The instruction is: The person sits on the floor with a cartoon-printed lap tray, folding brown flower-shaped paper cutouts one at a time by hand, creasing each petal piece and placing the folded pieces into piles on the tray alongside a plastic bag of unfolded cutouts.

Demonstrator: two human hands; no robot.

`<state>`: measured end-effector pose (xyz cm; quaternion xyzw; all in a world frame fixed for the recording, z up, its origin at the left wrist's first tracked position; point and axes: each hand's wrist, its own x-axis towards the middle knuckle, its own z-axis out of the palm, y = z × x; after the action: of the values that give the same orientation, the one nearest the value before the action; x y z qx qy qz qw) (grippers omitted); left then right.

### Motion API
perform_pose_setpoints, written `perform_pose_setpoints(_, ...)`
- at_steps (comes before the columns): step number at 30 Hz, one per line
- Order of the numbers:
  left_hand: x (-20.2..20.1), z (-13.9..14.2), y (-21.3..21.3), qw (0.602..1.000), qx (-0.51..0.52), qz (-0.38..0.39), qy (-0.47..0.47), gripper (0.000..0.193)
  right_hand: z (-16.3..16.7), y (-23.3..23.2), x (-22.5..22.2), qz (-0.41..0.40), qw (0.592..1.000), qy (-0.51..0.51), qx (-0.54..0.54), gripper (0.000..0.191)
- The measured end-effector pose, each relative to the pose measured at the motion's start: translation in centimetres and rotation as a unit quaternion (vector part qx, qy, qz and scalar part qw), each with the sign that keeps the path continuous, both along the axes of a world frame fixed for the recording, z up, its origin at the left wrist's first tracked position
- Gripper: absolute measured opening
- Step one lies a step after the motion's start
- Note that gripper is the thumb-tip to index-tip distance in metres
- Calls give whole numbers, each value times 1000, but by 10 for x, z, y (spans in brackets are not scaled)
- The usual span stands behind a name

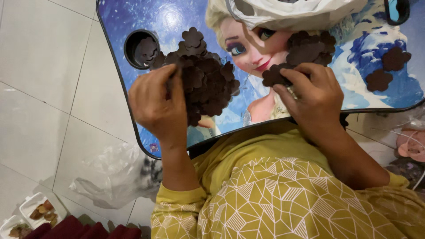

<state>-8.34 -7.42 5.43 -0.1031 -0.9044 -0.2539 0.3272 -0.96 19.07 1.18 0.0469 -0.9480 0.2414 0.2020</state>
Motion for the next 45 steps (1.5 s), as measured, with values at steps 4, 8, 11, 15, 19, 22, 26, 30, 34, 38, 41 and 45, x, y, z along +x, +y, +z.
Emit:
perform_pose_setpoints(4, 6, -2, 15, 999, -23, -47, -11, 27, -8, 1, 0, -2, 1000, -1, 11, 36)
perform_pose_setpoints(8, 33, -13, 37, 991, 55, -119, -31, 25, -14, 3, 2, 11, 999, 25, -46, 27)
perform_pose_setpoints(11, 57, -25, 55, 947, 200, -195, -160, 21, -13, 2, 9, 39, 996, 39, -76, 28)
perform_pose_setpoints(15, 78, -49, 74, 819, 414, -213, -335, 14, -5, -7, 21, 72, 991, 63, -96, 27)
perform_pose_setpoints(19, 83, -76, 84, 651, 591, -230, -417, 19, 1, -11, 21, 97, 988, 94, -78, 26)
perform_pose_setpoints(22, 86, -89, 81, 626, 613, -221, -429, 16, 3, -12, 19, 127, 984, 112, -57, 27)
perform_pose_setpoints(26, 84, -100, 76, 598, 643, -207, -431, 13, 4, -15, 21, 109, 983, 68, -128, 23)
perform_pose_setpoints(30, 81, -105, 72, 597, 640, -215, -433, 11, 9, -12, 24, 69, 971, 12, -229, 17)
perform_pose_setpoints(34, 82, -103, 72, 605, 625, -225, -439, 10, 17, -12, 27, 98, 974, 11, -204, 19)
perform_pose_setpoints(38, 86, -94, 73, 604, 618, -240, -443, 11, 20, -18, 23, 107, 979, -6, -175, 19)
perform_pose_setpoints(41, 85, -85, 74, 607, 604, -235, -460, 15, 20, -19, 22, 100, 978, -21, -181, 18)
perform_pose_setpoints(45, 83, -70, 74, 688, 530, -234, -437, 15, 19, -17, 21, 92, 978, -37, -186, 16)
